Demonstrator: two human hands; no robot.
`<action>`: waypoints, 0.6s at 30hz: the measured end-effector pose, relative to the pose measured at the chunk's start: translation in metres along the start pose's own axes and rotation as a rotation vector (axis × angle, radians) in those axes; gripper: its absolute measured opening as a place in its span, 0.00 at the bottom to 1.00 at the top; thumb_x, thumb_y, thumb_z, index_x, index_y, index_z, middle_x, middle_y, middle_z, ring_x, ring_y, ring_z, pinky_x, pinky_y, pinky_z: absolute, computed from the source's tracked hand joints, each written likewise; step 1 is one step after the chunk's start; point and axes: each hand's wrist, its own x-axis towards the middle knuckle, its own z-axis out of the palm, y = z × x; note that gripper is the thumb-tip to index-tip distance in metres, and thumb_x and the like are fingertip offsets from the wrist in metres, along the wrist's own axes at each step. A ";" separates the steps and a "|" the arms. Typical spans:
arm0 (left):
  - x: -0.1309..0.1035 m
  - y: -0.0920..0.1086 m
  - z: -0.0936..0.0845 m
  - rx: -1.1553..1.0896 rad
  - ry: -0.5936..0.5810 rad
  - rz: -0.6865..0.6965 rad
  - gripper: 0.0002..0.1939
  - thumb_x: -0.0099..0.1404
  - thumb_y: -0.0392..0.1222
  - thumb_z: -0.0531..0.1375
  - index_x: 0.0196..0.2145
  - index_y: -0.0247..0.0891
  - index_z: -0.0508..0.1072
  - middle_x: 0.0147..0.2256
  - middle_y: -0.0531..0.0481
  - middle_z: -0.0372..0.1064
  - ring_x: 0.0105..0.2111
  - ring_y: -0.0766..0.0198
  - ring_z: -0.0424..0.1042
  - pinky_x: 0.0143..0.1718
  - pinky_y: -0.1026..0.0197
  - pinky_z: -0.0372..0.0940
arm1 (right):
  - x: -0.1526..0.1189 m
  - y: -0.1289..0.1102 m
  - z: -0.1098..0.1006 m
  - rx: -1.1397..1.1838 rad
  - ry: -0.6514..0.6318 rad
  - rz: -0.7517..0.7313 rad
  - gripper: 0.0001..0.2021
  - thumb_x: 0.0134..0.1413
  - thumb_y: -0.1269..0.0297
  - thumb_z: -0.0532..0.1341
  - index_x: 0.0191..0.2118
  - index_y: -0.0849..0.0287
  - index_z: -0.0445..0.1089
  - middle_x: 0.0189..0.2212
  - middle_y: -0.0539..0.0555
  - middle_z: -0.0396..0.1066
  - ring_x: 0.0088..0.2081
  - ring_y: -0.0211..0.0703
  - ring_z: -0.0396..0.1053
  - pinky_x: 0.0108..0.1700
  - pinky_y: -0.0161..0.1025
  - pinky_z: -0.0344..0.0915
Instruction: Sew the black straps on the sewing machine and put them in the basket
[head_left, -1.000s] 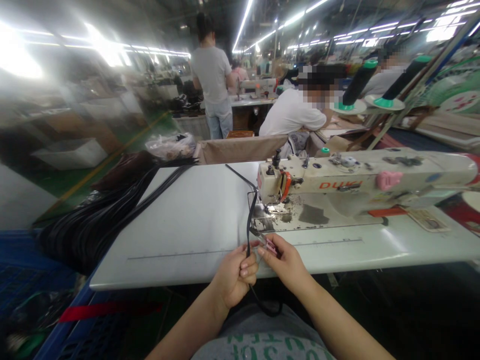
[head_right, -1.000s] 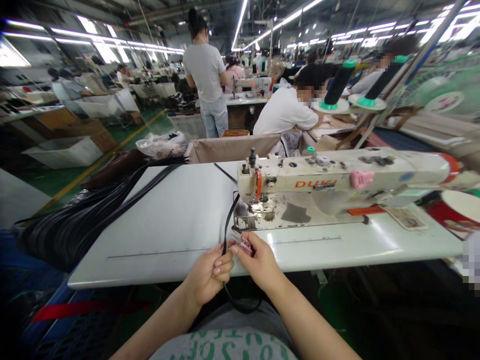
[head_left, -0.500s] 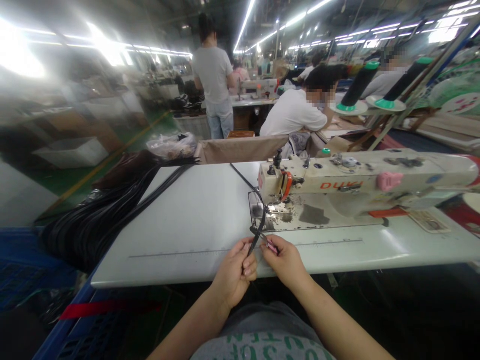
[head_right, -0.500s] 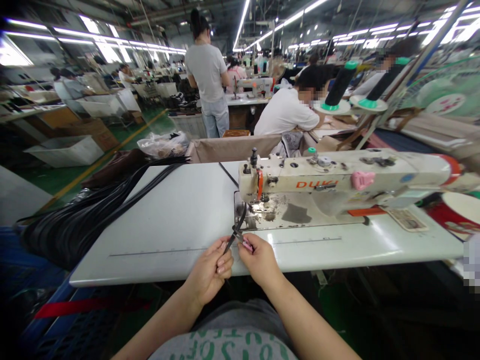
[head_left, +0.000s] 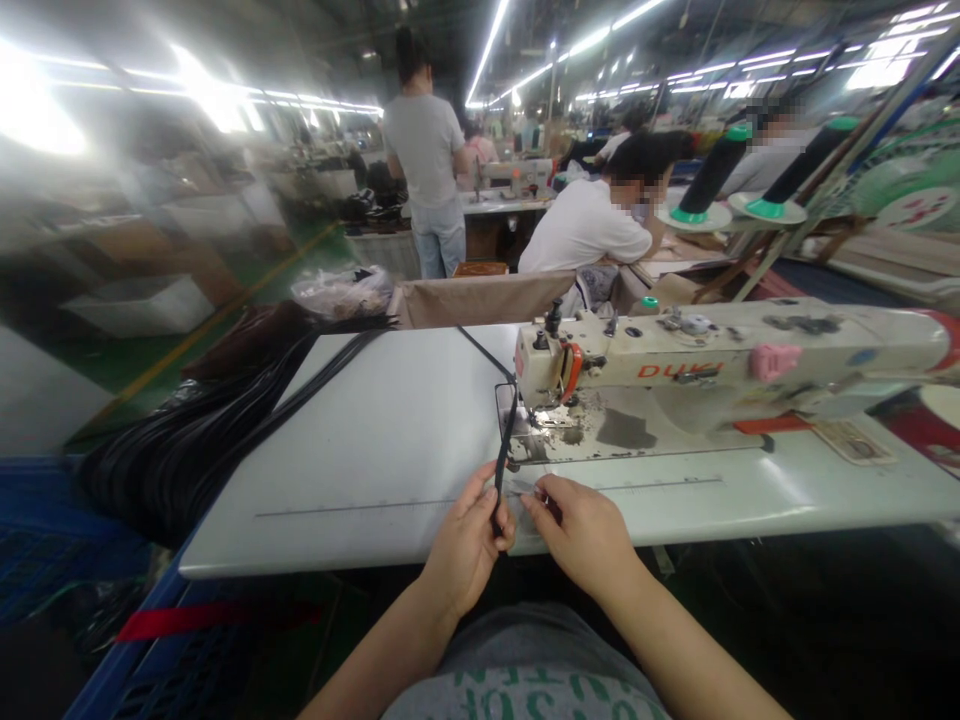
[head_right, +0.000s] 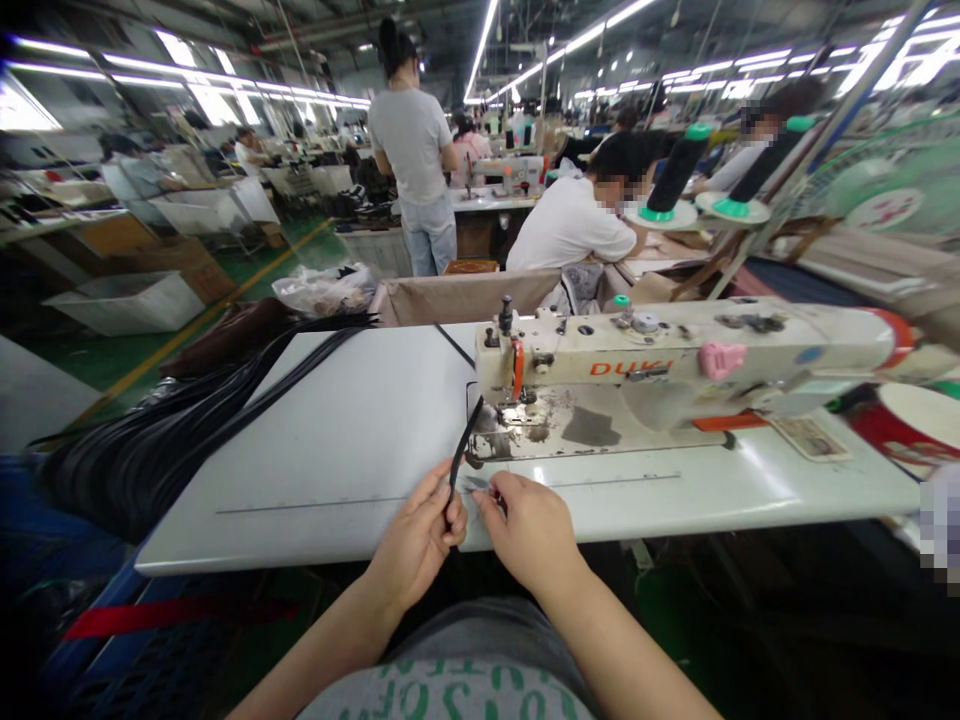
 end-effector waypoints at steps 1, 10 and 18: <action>-0.001 -0.001 0.001 0.010 -0.004 0.006 0.38 0.60 0.51 0.72 0.62 0.37 0.64 0.26 0.55 0.63 0.27 0.68 0.63 0.26 0.67 0.53 | 0.000 -0.001 0.000 -0.049 0.012 -0.010 0.13 0.68 0.57 0.57 0.32 0.55 0.69 0.27 0.51 0.75 0.29 0.43 0.71 0.32 0.39 0.53; -0.001 -0.009 0.002 0.133 -0.013 0.025 0.41 0.60 0.49 0.72 0.66 0.41 0.62 0.28 0.55 0.64 0.29 0.65 0.65 0.27 0.65 0.56 | -0.005 -0.007 0.003 -0.230 0.146 -0.122 0.14 0.69 0.59 0.58 0.32 0.56 0.71 0.25 0.52 0.75 0.28 0.42 0.71 0.33 0.40 0.51; 0.003 -0.008 0.001 0.070 -0.014 0.049 0.30 0.60 0.51 0.72 0.55 0.36 0.72 0.29 0.53 0.66 0.30 0.66 0.67 0.32 0.64 0.63 | -0.004 0.013 0.003 -0.002 0.105 -0.035 0.18 0.71 0.51 0.54 0.30 0.55 0.66 0.27 0.53 0.72 0.30 0.44 0.68 0.33 0.39 0.55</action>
